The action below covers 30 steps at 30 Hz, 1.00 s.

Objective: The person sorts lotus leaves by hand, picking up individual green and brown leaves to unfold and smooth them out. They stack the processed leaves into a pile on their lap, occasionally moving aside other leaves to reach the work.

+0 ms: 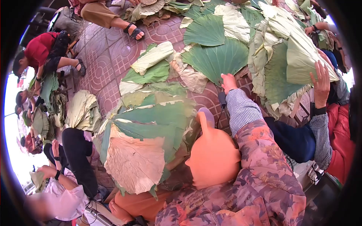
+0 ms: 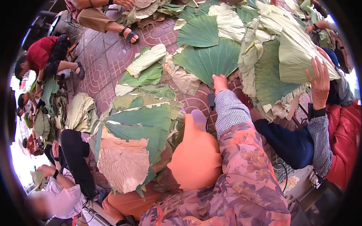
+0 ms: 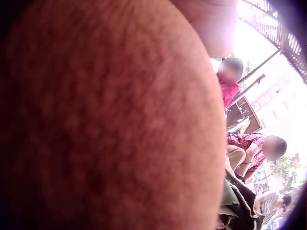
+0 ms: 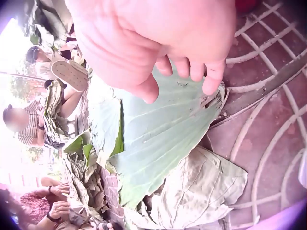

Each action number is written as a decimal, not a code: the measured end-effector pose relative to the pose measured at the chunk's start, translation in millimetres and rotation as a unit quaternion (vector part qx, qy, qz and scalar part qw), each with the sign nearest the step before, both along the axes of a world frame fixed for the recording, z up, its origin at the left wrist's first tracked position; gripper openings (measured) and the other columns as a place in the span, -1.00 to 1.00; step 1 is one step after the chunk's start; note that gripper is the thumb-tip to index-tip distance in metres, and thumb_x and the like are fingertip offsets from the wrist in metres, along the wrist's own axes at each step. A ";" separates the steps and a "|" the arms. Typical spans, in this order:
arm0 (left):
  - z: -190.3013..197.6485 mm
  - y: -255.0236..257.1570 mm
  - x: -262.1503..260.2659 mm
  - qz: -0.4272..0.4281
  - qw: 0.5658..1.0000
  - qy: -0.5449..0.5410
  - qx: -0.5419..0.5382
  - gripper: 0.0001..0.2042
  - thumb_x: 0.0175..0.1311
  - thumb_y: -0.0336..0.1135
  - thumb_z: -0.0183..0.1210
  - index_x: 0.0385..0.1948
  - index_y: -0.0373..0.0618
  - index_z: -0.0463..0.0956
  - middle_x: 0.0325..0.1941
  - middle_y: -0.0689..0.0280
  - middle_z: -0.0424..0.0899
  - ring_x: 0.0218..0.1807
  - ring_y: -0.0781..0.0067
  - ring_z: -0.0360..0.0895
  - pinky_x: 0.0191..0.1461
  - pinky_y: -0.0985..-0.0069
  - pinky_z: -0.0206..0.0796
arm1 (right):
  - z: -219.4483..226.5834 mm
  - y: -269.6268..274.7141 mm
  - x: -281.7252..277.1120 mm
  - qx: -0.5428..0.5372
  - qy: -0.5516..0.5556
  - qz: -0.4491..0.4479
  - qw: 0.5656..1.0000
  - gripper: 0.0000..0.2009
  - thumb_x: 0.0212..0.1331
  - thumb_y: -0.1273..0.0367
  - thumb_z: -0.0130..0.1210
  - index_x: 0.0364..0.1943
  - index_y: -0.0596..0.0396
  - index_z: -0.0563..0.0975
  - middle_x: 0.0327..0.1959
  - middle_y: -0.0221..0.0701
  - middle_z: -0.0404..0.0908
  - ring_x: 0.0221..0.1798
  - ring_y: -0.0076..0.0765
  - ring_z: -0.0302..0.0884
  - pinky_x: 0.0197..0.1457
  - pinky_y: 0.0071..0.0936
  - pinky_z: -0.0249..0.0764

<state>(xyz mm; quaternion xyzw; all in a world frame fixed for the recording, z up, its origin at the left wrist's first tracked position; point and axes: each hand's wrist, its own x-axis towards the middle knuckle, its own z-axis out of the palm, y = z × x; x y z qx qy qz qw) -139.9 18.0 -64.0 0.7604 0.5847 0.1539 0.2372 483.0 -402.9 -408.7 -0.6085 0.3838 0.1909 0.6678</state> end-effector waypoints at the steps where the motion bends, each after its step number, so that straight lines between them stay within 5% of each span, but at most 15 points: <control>1: 0.9 -3.0 2.2 -0.003 1.000 0.007 0.009 -0.65 0.55 -0.22 -0.11 -0.12 -0.32 0.59 -0.11 0.15 0.68 -0.04 0.24 0.57 0.17 0.32 0.40 | 7.8 -2.7 -6.5 0.011 -0.001 0.016 1.000 -0.26 0.31 0.23 0.28 0.53 0.04 0.19 0.53 -0.29 0.27 0.54 -0.12 0.18 0.47 0.02 0.22; 8: -12.5 6.8 -20.5 -0.008 0.998 -0.059 -0.003 -0.63 0.52 -0.22 -0.12 -0.13 -0.33 0.63 -0.10 0.15 0.71 -0.05 0.26 0.59 0.17 0.34 0.41 | -2.5 -13.3 -29.6 -0.001 -0.008 0.061 0.998 -0.44 0.32 0.24 0.24 0.37 0.05 0.38 0.43 -0.30 0.39 0.46 -0.12 0.25 0.41 0.07 0.24; 10: -15.1 8.5 -21.4 0.000 0.999 -0.054 0.002 -0.63 0.52 -0.22 -0.12 -0.14 -0.33 0.62 -0.10 0.15 0.70 -0.05 0.27 0.59 0.17 0.34 0.41 | -22.8 -17.4 -25.1 -0.026 0.009 0.057 0.998 -0.50 0.32 0.24 0.22 0.31 0.03 0.44 0.38 -0.31 0.44 0.43 -0.12 0.28 0.37 0.09 0.26; 15: -10.9 14.3 -22.6 0.012 1.000 -0.013 0.010 -0.63 0.53 -0.22 -0.12 -0.14 -0.33 0.62 -0.10 0.15 0.69 -0.05 0.27 0.58 0.17 0.34 0.40 | -84.7 -23.1 -6.9 -0.148 -0.102 0.032 0.983 -0.60 0.15 0.54 0.27 0.10 0.39 0.56 0.07 -0.20 0.71 0.06 -0.18 0.64 0.21 -0.32 0.47; 17: -4.3 11.1 -11.7 0.007 1.000 0.015 0.017 -0.65 0.53 -0.22 -0.12 -0.15 -0.33 0.59 -0.11 0.17 0.65 -0.04 0.27 0.56 0.17 0.35 0.39 | -139.5 -27.1 4.9 -0.220 -0.091 0.016 0.971 -0.61 0.15 0.54 0.27 0.10 0.39 0.57 0.08 -0.18 0.70 0.08 -0.18 0.64 0.21 -0.30 0.47; 19: 3.8 -0.2 10.2 0.011 1.000 0.028 0.005 -0.65 0.52 -0.21 -0.11 -0.14 -0.33 0.59 -0.11 0.18 0.66 -0.04 0.27 0.56 0.17 0.35 0.39 | -148.1 -22.4 13.5 -0.186 -0.075 -0.004 0.980 -0.57 0.15 0.51 0.29 0.13 0.37 0.54 0.11 -0.18 0.68 0.09 -0.16 0.63 0.21 -0.29 0.47; 22: 3.8 -2.4 19.3 0.021 0.999 0.026 0.003 -0.65 0.52 -0.21 -0.10 -0.13 -0.31 0.59 -0.09 0.19 0.67 -0.03 0.28 0.57 0.18 0.35 0.39 | -101.6 -4.8 24.8 -0.081 -0.028 -0.040 0.995 -0.51 0.16 0.46 0.33 0.19 0.31 0.51 0.15 -0.22 0.66 0.14 -0.12 0.60 0.22 -0.19 0.45; 23: 2.4 -1.6 19.3 0.024 0.999 0.021 0.005 -0.66 0.51 -0.22 -0.10 -0.13 -0.31 0.59 -0.09 0.19 0.68 -0.03 0.28 0.57 0.18 0.36 0.39 | -67.1 6.7 23.8 -0.052 -0.013 -0.052 0.997 -0.50 0.22 0.39 0.32 0.25 0.17 0.49 0.18 -0.29 0.64 0.21 -0.14 0.54 0.22 0.01 0.42; 26: 1.5 1.8 13.8 0.011 1.000 0.016 0.002 -0.65 0.51 -0.22 -0.12 -0.13 -0.30 0.60 -0.09 0.20 0.69 -0.04 0.28 0.58 0.17 0.36 0.41 | -24.5 22.7 24.5 0.080 -0.027 -0.093 0.992 -0.61 0.26 0.46 0.25 0.17 0.22 0.55 0.07 -0.26 0.69 0.06 -0.16 0.65 0.11 -0.22 0.55; 30: -3.2 3.8 7.0 0.013 1.000 -0.017 -0.006 -0.65 0.56 -0.23 -0.12 -0.12 -0.33 0.60 -0.15 0.13 0.68 -0.08 0.24 0.57 0.16 0.31 0.40 | -1.3 34.4 17.9 0.032 -0.210 0.022 0.977 -0.63 0.35 0.47 0.16 0.23 0.19 0.53 0.10 -0.28 0.69 0.09 -0.28 0.62 0.21 -0.31 0.48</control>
